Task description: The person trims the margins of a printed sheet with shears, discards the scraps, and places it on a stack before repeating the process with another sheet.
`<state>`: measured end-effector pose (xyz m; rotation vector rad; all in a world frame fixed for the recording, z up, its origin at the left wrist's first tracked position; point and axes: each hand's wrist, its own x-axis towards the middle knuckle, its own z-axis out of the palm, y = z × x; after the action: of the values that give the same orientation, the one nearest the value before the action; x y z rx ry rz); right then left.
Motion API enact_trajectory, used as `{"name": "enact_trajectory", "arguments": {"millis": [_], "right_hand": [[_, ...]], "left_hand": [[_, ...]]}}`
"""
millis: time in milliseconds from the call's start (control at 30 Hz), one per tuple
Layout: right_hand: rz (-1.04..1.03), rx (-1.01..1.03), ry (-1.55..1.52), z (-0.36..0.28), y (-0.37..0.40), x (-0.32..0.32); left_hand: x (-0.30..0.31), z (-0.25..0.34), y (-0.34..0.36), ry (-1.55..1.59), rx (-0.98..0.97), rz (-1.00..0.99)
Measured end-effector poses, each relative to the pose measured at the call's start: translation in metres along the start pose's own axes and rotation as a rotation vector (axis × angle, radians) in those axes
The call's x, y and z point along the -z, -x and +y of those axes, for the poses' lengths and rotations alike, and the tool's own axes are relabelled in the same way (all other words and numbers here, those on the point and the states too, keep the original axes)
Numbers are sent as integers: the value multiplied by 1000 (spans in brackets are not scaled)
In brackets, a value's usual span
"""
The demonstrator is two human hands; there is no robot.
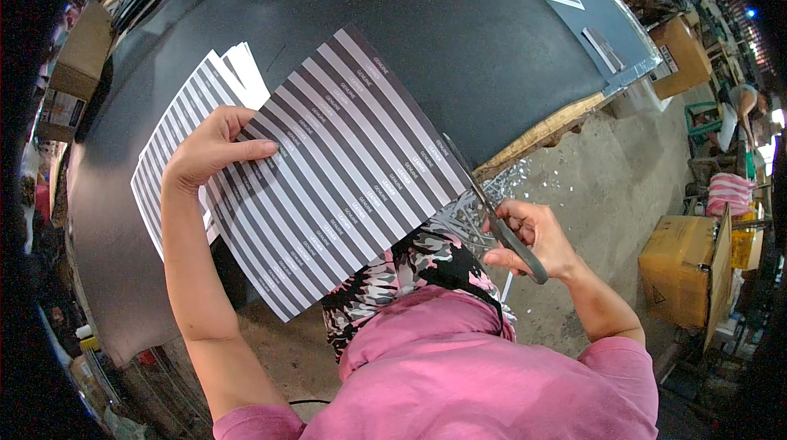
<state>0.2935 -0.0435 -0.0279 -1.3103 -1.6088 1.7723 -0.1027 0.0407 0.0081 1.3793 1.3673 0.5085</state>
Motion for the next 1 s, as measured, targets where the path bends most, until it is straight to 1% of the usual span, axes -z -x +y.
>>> {"name": "enact_trajectory", "arguments": {"millis": [233,300,533,600,733,1000], "right_hand": [[-6,-3,41,2,0,1],[25,-17,76,3,1,2],[26,-7,52,-2,1,-1],[32,-25,5,-5,1,-3],[20,-29,46,-2,1,-1],[39,-22,0,-5,2,-5]], "left_hand": [[1,-2,-1,15,12,0],[1,0,0,12,21,-1],[-1,2,0,51,25,-20],[0,1,-1,33,24,-20],[0,-1,-1,35,12,-21],[-1,4,0,21,30,-17]]}}
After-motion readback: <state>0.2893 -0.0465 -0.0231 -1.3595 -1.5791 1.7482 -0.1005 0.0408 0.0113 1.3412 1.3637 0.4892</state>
